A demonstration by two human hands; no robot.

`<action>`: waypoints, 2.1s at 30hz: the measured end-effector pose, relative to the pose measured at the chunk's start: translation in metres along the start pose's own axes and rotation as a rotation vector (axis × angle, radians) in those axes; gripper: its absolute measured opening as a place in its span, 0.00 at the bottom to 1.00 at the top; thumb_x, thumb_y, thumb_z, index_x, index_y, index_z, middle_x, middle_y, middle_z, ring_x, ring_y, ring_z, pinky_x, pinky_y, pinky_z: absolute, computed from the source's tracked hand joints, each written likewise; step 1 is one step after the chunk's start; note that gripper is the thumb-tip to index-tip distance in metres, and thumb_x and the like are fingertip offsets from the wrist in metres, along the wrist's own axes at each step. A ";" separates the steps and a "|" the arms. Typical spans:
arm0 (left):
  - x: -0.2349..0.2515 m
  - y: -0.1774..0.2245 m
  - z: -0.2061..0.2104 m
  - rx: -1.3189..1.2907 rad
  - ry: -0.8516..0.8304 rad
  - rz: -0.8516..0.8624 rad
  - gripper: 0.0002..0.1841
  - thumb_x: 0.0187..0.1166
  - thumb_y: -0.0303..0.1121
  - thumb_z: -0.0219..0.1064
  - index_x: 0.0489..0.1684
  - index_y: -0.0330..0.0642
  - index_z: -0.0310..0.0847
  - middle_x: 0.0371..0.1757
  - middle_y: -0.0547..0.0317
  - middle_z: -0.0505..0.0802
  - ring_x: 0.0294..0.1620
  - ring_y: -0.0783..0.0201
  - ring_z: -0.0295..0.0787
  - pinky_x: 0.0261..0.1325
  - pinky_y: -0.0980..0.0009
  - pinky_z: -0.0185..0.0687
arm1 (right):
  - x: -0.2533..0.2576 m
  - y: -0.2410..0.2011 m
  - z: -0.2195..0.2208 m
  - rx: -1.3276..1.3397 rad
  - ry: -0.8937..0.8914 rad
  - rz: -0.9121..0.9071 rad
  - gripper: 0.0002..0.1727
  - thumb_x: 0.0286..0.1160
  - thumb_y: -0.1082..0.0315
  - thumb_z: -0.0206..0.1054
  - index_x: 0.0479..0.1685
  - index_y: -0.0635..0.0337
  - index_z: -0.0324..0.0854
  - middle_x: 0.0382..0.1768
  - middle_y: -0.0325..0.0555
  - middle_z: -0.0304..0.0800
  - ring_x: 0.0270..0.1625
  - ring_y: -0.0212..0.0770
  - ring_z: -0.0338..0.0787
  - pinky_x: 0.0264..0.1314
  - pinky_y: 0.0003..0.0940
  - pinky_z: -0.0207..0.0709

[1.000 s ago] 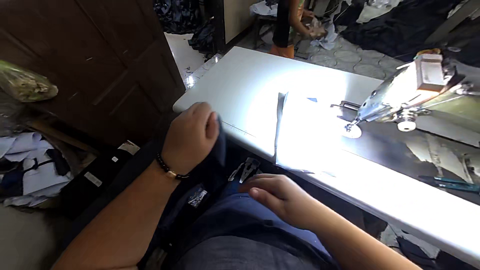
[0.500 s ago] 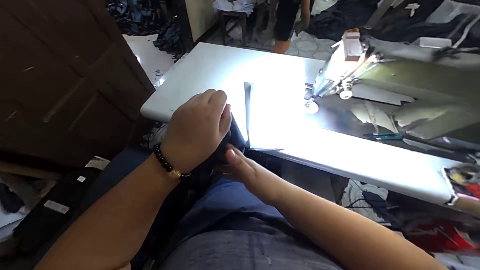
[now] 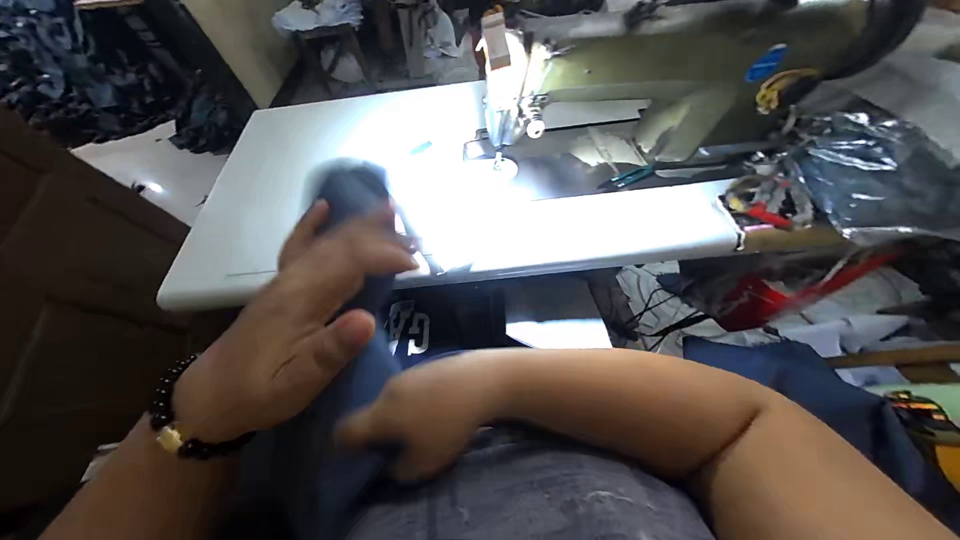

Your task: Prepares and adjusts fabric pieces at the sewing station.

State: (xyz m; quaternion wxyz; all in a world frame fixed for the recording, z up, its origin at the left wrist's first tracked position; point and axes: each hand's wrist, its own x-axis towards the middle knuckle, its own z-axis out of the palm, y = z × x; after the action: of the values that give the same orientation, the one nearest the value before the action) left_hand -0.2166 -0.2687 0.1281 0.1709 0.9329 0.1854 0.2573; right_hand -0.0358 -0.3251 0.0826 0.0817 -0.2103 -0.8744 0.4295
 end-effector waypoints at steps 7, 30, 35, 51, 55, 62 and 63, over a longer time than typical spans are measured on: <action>-0.026 -0.037 0.036 -0.544 -0.572 -0.257 0.49 0.65 0.84 0.49 0.63 0.46 0.81 0.33 0.71 0.91 0.33 0.82 0.86 0.37 0.78 0.83 | -0.055 -0.006 -0.042 -0.329 -0.043 0.160 0.31 0.70 0.75 0.72 0.78 0.55 0.75 0.38 0.58 0.89 0.40 0.59 0.90 0.41 0.58 0.79; 0.177 -0.225 -0.085 0.528 0.034 -0.447 0.23 0.76 0.43 0.74 0.53 0.27 0.84 0.48 0.29 0.91 0.52 0.36 0.90 0.57 0.31 0.80 | -0.084 0.130 -0.054 0.949 0.538 0.414 0.15 0.75 0.65 0.73 0.58 0.58 0.83 0.45 0.33 0.93 0.48 0.22 0.91 0.58 0.25 0.86; 0.181 -0.275 0.066 0.505 -0.190 -0.677 0.20 0.89 0.36 0.61 0.64 0.24 0.81 0.71 0.23 0.82 0.77 0.23 0.73 0.75 0.22 0.61 | -0.133 0.148 -0.098 0.258 0.921 0.461 0.09 0.84 0.68 0.63 0.41 0.64 0.87 0.30 0.38 0.86 0.32 0.23 0.82 0.39 0.20 0.77; 0.127 -0.245 0.117 0.467 0.098 -0.537 0.21 0.84 0.41 0.64 0.65 0.34 0.82 0.63 0.32 0.85 0.70 0.29 0.77 0.69 0.34 0.69 | -0.168 0.159 -0.048 0.002 0.328 0.659 0.25 0.86 0.47 0.59 0.43 0.58 0.93 0.37 0.48 0.93 0.44 0.44 0.92 0.50 0.48 0.82; 0.129 -0.240 0.116 0.468 0.103 -0.559 0.22 0.84 0.42 0.63 0.63 0.30 0.83 0.65 0.31 0.87 0.72 0.30 0.79 0.68 0.31 0.67 | -0.133 0.198 -0.020 0.288 0.035 0.978 0.46 0.75 0.39 0.72 0.80 0.70 0.71 0.66 0.73 0.83 0.72 0.68 0.81 0.76 0.69 0.67; 0.124 -0.240 0.105 0.331 0.123 -0.630 0.18 0.90 0.32 0.56 0.68 0.26 0.78 0.70 0.31 0.85 0.77 0.33 0.77 0.77 0.35 0.66 | -0.115 0.160 -0.014 0.759 0.675 0.459 0.08 0.78 0.68 0.64 0.49 0.57 0.85 0.41 0.27 0.93 0.48 0.19 0.90 0.58 0.24 0.85; 0.120 -0.238 0.103 0.329 0.136 -0.641 0.19 0.89 0.32 0.57 0.70 0.28 0.77 0.71 0.31 0.85 0.77 0.32 0.76 0.76 0.34 0.66 | -0.129 0.147 -0.029 0.760 0.757 0.453 0.08 0.81 0.65 0.61 0.49 0.53 0.84 0.38 0.25 0.93 0.43 0.19 0.90 0.52 0.23 0.87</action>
State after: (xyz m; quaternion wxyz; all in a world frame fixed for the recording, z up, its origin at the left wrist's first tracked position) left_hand -0.1256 -0.0319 -0.0039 0.0778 0.8232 0.5182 0.2187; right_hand 0.1336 -0.2812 -0.0099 0.3642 -0.4870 -0.5020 0.6150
